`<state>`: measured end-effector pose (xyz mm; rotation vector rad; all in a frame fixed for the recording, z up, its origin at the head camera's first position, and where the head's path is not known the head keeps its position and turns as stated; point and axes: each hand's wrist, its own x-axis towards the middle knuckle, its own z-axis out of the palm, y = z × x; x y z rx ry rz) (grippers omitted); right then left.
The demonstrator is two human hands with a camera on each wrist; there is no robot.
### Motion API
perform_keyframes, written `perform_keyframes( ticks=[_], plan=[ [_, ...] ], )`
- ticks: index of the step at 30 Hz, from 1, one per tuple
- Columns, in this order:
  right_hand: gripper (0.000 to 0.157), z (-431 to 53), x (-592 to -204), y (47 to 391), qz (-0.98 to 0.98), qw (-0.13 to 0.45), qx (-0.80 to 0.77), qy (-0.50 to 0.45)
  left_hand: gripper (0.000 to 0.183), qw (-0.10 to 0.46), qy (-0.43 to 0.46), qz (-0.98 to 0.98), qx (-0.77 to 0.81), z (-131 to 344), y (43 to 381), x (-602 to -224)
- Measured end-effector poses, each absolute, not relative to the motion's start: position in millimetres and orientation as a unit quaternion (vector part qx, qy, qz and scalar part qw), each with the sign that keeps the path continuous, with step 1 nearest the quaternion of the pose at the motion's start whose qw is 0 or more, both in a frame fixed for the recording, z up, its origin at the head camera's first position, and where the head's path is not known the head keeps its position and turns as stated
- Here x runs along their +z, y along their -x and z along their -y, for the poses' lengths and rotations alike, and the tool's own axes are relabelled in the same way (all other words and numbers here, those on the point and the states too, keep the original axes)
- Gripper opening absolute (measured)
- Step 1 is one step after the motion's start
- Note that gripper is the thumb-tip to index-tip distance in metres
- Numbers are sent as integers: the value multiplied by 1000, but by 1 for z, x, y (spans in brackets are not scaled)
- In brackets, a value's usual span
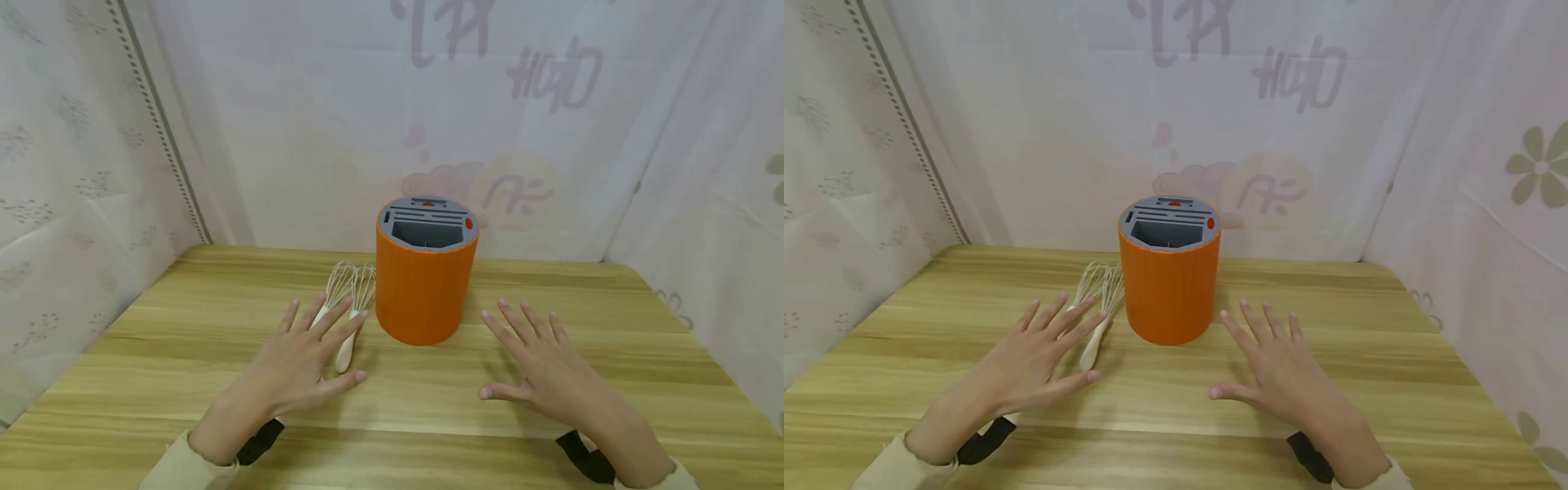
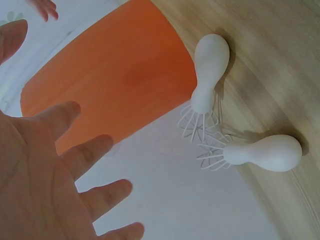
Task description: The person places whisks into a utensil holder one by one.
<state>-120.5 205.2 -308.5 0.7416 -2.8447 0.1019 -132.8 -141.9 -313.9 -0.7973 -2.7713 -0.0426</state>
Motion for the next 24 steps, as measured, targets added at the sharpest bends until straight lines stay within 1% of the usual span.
perform_keyframes(
  ticks=[5,10,19,24],
  plan=[
    [90,-207,-306,120,961,105,32,-254,72,115,270,956,-22,141,132,-310],
    [86,-208,-303,122,958,107,49,-263,70,119,273,954,-39,140,133,-307],
    [76,-210,-287,133,958,66,128,-248,61,132,300,942,-67,137,143,-290],
    [73,-209,-271,144,961,47,165,-218,58,107,302,938,-131,135,153,-272]
  ],
)
